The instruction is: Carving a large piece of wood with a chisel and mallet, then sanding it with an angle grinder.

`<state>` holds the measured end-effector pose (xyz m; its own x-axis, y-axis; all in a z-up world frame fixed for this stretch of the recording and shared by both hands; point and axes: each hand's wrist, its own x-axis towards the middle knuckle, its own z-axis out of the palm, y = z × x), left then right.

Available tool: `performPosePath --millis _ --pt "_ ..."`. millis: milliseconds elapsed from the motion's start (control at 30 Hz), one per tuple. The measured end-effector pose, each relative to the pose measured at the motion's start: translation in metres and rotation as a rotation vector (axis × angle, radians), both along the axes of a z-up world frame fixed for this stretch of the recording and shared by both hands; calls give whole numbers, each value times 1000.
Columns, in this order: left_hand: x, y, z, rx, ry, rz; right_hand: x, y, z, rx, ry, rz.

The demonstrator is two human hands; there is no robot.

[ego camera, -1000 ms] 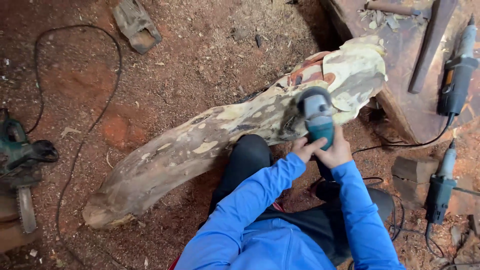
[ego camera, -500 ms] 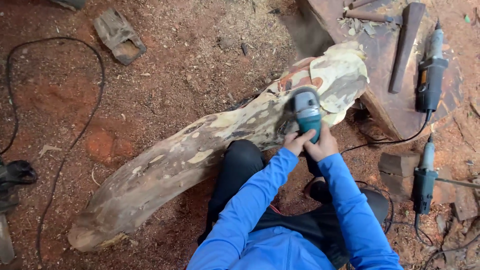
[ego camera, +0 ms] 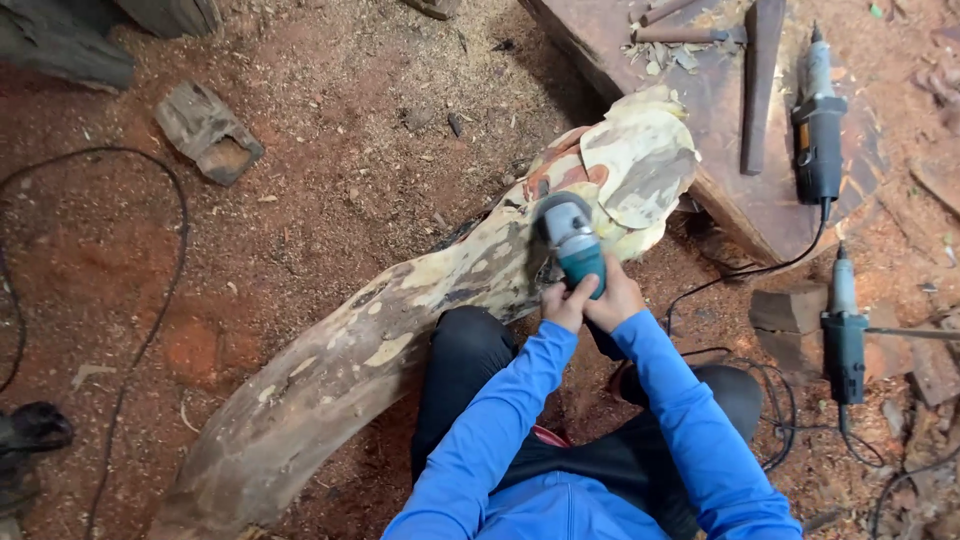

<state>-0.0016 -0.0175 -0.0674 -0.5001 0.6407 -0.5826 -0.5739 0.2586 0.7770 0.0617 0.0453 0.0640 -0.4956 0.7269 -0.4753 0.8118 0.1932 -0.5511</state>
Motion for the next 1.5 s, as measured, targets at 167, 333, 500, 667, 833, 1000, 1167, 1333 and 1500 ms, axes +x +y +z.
performPosePath --millis 167,333,500,667,833,1000,1167,1333,1500 --pt "14 39 34 -10 121 -250 30 22 -51 57 340 -375" --pt "1 22 113 -77 243 -374 39 19 -92 93 523 -454" --pt "14 3 41 -170 152 -286 26 -11 -82 10 391 -402" --pt "-10 -10 -40 -36 412 -166 9 -23 -60 -51 513 -426" --pt "-5 22 59 -239 422 -482 31 5 -120 1 564 -506" --pt "1 3 89 -324 497 -569 32 -8 -164 3 614 -524" --pt "-15 -31 -15 -182 456 -171 2 -34 -100 -149 698 -354" --pt "-10 -22 36 -310 401 -333 6 -38 -131 -177 706 -470" --pt "3 -11 12 -329 509 -418 28 -36 -143 -264 558 -571"
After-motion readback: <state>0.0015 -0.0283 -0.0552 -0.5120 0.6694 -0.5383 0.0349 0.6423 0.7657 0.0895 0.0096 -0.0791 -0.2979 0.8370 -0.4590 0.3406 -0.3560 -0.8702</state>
